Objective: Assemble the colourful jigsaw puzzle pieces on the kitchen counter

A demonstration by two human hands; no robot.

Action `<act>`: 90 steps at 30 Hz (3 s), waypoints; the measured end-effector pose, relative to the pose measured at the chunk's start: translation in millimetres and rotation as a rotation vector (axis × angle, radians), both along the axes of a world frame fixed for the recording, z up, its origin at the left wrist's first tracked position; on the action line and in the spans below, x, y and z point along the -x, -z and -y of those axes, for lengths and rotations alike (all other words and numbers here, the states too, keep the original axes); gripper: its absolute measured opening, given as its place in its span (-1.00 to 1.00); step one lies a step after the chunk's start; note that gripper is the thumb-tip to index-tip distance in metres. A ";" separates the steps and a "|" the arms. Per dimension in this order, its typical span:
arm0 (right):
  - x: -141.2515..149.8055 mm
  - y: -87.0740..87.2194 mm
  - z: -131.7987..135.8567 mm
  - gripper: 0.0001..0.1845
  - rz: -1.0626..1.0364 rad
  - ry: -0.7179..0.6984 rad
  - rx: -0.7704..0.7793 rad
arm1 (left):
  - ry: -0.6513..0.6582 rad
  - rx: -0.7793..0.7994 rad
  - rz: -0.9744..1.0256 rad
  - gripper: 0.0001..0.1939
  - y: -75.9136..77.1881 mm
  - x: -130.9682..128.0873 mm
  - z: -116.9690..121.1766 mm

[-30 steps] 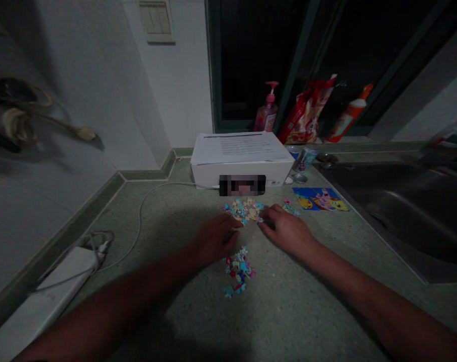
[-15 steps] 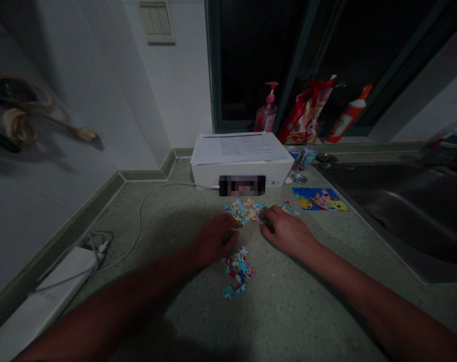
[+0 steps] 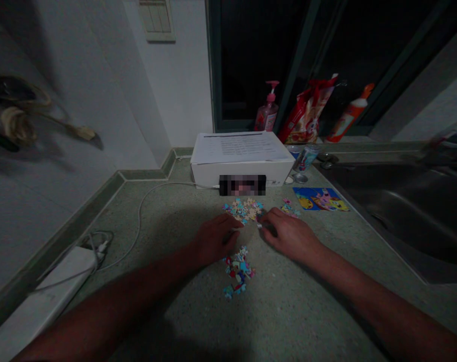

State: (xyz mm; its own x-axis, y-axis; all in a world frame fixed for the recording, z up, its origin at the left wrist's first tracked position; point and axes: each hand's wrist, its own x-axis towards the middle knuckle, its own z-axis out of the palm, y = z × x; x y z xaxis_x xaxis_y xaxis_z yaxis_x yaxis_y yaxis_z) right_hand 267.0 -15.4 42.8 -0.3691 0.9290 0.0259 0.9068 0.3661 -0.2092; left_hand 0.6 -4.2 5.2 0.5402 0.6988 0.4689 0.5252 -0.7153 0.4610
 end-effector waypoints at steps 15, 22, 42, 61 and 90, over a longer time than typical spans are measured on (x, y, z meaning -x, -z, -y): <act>0.7 5.3 -6.9 -0.93 -0.063 0.114 0.106 | 0.006 0.072 0.002 -0.72 6.4 1.3 -2.2; -7.0 18.2 -9.9 -0.90 -0.229 0.025 0.017 | 0.018 -0.012 -0.015 -0.69 0.6 0.4 -0.1; 26.3 25.7 3.7 -0.95 -0.813 -0.030 0.266 | 0.094 0.030 -0.028 -0.85 2.8 0.1 -2.1; 18.7 14.7 8.6 -0.86 -0.317 -0.183 -0.077 | 0.005 0.057 -0.094 -0.72 -3.0 -1.1 0.5; 25.7 21.0 10.6 -0.87 -0.322 -0.184 -0.087 | 0.146 -0.011 -0.020 -0.93 5.2 -0.2 -3.9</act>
